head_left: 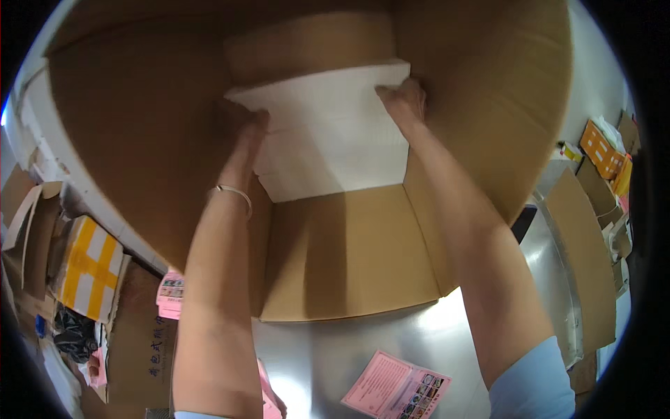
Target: Packing pink packets and white cards into boxes or bags.
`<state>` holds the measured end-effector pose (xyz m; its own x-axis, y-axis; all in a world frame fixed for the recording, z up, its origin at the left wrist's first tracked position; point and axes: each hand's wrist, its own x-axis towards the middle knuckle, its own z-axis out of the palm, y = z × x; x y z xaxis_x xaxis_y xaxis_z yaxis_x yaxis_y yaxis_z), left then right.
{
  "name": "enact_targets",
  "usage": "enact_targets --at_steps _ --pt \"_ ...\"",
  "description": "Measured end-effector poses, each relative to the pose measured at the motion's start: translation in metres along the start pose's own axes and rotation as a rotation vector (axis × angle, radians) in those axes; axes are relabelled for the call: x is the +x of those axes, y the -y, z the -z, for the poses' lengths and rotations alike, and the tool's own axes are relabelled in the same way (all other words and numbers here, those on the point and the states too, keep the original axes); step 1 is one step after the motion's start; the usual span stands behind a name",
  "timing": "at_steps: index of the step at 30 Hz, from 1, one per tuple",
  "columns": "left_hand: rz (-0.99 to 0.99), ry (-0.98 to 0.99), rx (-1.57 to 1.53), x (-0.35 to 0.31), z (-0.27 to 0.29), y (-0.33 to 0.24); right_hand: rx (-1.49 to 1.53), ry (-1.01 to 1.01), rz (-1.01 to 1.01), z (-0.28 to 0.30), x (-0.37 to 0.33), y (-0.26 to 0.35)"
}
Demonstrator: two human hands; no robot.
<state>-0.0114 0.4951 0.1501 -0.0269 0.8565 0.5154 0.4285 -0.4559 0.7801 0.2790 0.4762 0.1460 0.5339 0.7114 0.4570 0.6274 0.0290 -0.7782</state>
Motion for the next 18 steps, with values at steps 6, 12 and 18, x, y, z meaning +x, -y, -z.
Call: enact_targets --at_steps 6,12,18 --pt "0.195 -0.425 0.632 0.046 -0.015 0.016 -0.297 -0.109 0.247 -0.023 -0.009 0.017" --pt "0.023 -0.327 0.821 0.036 -0.012 0.013 -0.475 -0.112 0.331 -0.024 0.001 0.021" --pt "-0.150 -0.012 0.230 0.057 0.014 0.049 -0.352 0.112 0.240 -0.026 0.004 0.031"
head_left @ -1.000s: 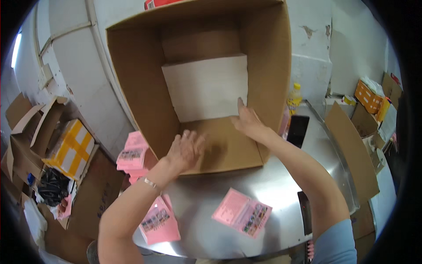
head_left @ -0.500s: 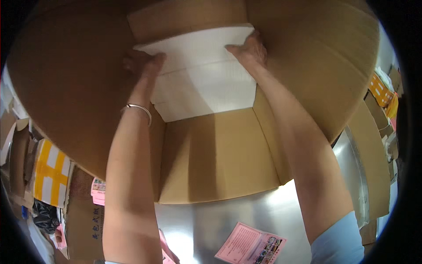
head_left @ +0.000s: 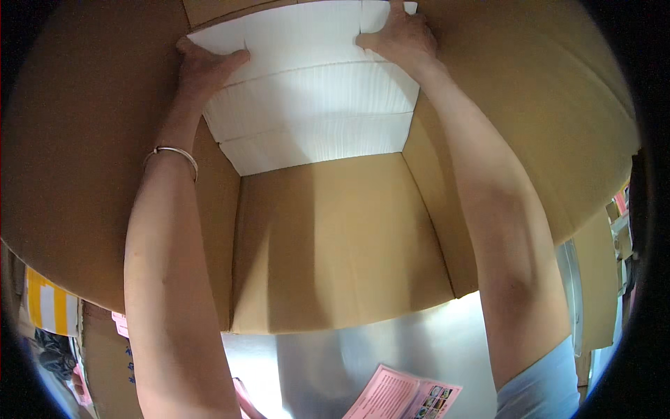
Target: Packing pink packets and white cards into boxes or bags.
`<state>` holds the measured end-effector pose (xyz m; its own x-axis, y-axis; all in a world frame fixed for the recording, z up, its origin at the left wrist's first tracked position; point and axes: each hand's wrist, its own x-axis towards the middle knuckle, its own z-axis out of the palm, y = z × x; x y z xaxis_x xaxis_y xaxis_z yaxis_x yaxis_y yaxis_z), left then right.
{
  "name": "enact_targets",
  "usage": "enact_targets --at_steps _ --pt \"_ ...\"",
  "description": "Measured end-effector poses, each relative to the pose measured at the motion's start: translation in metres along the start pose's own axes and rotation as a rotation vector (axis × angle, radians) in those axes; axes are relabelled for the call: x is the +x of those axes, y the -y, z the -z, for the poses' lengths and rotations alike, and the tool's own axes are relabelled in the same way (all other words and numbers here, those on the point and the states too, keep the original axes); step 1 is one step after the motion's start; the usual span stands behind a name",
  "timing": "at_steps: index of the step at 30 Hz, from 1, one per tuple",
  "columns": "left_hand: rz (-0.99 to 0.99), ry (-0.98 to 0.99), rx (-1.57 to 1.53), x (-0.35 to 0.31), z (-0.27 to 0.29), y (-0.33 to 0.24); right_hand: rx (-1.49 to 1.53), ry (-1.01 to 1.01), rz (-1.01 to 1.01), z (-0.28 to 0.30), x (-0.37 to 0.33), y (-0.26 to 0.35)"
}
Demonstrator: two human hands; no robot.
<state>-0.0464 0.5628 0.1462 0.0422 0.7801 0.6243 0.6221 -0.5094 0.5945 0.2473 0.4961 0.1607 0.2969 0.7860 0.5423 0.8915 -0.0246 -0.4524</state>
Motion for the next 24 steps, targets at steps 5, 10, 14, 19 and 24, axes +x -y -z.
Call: enact_targets --at_steps 5,10,14,19,24 --pt "0.060 -0.223 -0.129 -0.027 -0.010 -0.010 0.080 -0.376 0.087 -0.006 -0.026 -0.009" --pt "0.004 -0.528 -0.131 -0.091 0.003 -0.044 0.293 -0.460 -0.002 0.007 -0.066 0.016" --pt "-0.049 -0.552 -0.128 -0.154 0.041 -0.096 0.352 -0.507 -0.010 0.052 -0.113 0.019" --pt "0.034 -0.584 0.086 -0.280 0.117 -0.205 0.523 -0.366 0.025 0.103 -0.210 0.016" --pt "0.179 -0.661 0.249 -0.411 0.159 -0.240 0.451 -0.313 0.267 0.186 -0.343 -0.009"
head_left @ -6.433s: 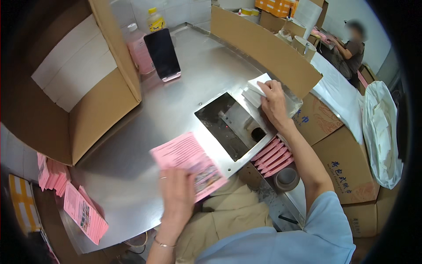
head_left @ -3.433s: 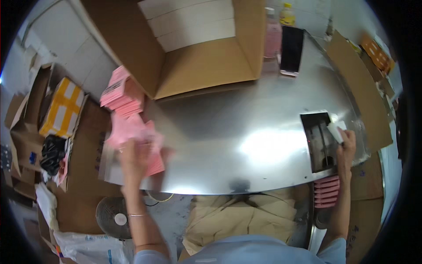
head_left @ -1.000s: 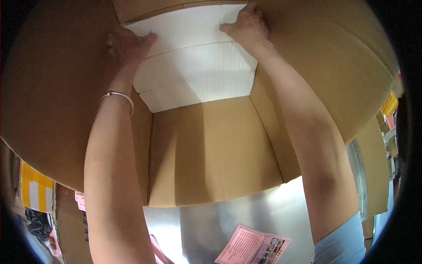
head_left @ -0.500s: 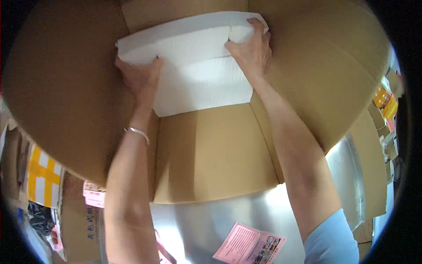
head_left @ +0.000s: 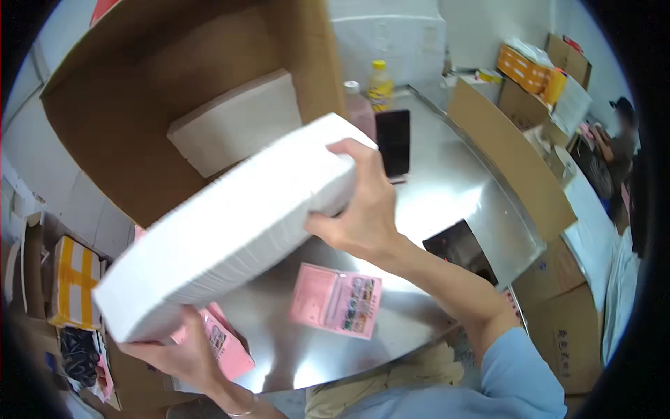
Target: Packing pink packets and white cards into boxes or bags.
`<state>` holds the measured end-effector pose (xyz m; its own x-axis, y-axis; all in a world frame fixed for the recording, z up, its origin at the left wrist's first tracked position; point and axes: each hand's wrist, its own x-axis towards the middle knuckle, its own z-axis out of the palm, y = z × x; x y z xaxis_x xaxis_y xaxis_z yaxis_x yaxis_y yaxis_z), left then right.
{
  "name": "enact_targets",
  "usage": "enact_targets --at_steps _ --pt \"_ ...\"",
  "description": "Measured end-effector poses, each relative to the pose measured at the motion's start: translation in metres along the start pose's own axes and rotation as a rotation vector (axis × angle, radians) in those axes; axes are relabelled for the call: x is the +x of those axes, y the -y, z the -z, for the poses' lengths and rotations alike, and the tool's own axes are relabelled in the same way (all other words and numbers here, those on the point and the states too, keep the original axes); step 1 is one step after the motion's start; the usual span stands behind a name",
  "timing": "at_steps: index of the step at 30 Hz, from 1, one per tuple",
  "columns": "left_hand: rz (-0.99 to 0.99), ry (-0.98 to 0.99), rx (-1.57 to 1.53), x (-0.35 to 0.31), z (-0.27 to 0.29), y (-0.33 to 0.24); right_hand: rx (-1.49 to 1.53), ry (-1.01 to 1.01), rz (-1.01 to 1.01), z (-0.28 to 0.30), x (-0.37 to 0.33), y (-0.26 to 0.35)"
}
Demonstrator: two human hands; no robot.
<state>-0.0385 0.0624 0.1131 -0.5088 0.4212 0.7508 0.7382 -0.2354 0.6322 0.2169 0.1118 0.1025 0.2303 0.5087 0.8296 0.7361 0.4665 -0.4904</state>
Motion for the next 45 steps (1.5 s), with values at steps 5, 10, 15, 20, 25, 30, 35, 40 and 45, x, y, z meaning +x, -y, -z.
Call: enact_targets --at_steps 5,10,15,20,25,30,35,40,45 --pt "0.017 0.574 -0.224 -0.084 -0.026 -0.042 -0.232 0.103 -0.236 0.118 -0.048 -0.075" --pt "-0.258 0.678 -0.183 -0.127 -0.081 -0.095 -0.498 0.204 -0.407 0.200 -0.054 -0.142" --pt "0.048 1.307 0.128 -0.153 -0.128 -0.084 -0.511 0.431 -0.736 0.233 -0.076 -0.181" --pt "0.014 1.080 -0.091 -0.170 -0.137 -0.062 -0.282 0.376 -0.315 0.240 -0.106 -0.199" --pt "0.030 1.052 -0.196 -0.170 -0.140 -0.065 -0.226 0.335 -0.278 0.230 -0.107 -0.193" --pt "0.156 1.103 -0.266 -0.163 -0.124 -0.082 -0.482 0.254 -0.203 0.206 -0.117 -0.190" --pt "0.259 1.033 -0.278 -0.158 -0.127 -0.052 -0.420 0.160 -0.138 0.218 -0.118 -0.191" --pt "0.250 1.019 -0.365 -0.154 -0.129 -0.034 -1.095 0.078 0.150 0.269 -0.091 -0.167" --pt "0.285 1.078 -0.404 -0.150 -0.127 -0.040 -1.221 0.655 0.237 0.255 -0.087 -0.183"
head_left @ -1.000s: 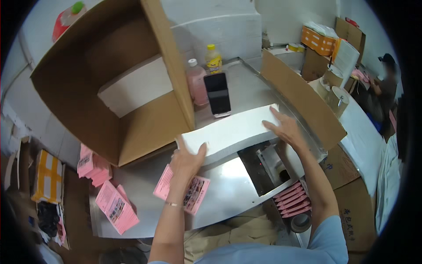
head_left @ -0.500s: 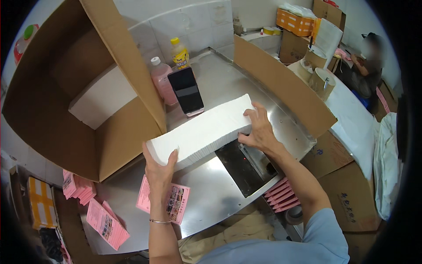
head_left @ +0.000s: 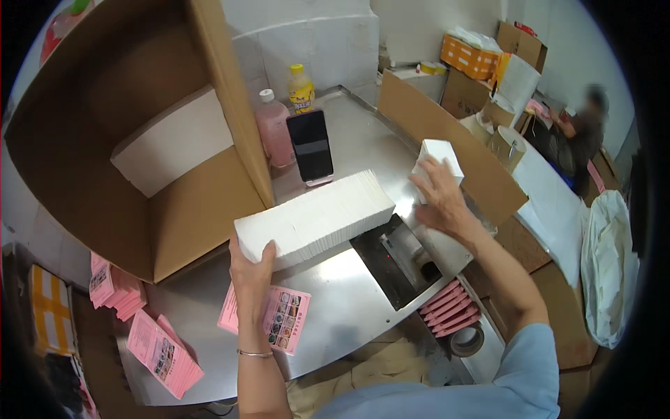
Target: Packing pink packets and white cards into boxes or bags.
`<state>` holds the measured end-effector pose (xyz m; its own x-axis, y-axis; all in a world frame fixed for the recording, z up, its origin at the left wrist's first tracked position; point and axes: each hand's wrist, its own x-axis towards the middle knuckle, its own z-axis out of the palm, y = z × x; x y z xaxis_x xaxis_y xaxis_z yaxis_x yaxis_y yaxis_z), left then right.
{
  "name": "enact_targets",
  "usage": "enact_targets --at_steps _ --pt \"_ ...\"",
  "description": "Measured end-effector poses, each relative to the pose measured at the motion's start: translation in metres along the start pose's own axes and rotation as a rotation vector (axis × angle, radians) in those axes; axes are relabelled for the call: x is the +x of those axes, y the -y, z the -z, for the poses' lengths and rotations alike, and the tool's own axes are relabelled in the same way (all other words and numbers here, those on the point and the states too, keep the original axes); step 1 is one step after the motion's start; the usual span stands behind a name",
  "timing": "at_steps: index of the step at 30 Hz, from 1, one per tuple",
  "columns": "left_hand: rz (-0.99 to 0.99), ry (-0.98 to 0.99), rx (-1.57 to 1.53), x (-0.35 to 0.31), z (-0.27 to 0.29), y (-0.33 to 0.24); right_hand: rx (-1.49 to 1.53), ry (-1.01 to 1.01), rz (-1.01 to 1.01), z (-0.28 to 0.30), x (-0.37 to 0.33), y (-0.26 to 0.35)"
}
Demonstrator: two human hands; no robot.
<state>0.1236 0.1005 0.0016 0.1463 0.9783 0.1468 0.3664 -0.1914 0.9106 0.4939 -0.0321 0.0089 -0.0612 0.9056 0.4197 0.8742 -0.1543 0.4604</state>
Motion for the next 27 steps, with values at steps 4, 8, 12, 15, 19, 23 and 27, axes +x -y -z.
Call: enact_targets --at_steps 4,8,12,15,19,23,27 --pt "0.003 0.095 -0.102 0.005 -0.005 -0.004 1.179 -0.045 -0.217 0.004 0.020 0.061" --pt "-0.008 0.063 0.004 0.013 -0.010 0.007 1.037 -0.018 -0.198 0.007 0.031 0.117" --pt "0.021 0.113 -0.029 0.007 -0.002 -0.007 0.793 -0.240 -0.302 -0.002 0.032 0.137" --pt "-0.032 0.093 -0.230 0.019 0.003 0.027 0.944 -0.307 -0.287 -0.005 0.035 0.129" --pt "0.236 0.160 -0.437 0.021 0.020 0.036 0.512 -0.390 -0.351 0.022 0.031 0.076" --pt "0.139 0.145 -0.180 0.023 0.009 0.023 -0.138 0.032 0.093 0.002 0.036 0.048" --pt "0.052 0.098 -0.009 0.018 0.005 0.005 0.845 -0.050 -0.041 0.032 0.043 0.094"
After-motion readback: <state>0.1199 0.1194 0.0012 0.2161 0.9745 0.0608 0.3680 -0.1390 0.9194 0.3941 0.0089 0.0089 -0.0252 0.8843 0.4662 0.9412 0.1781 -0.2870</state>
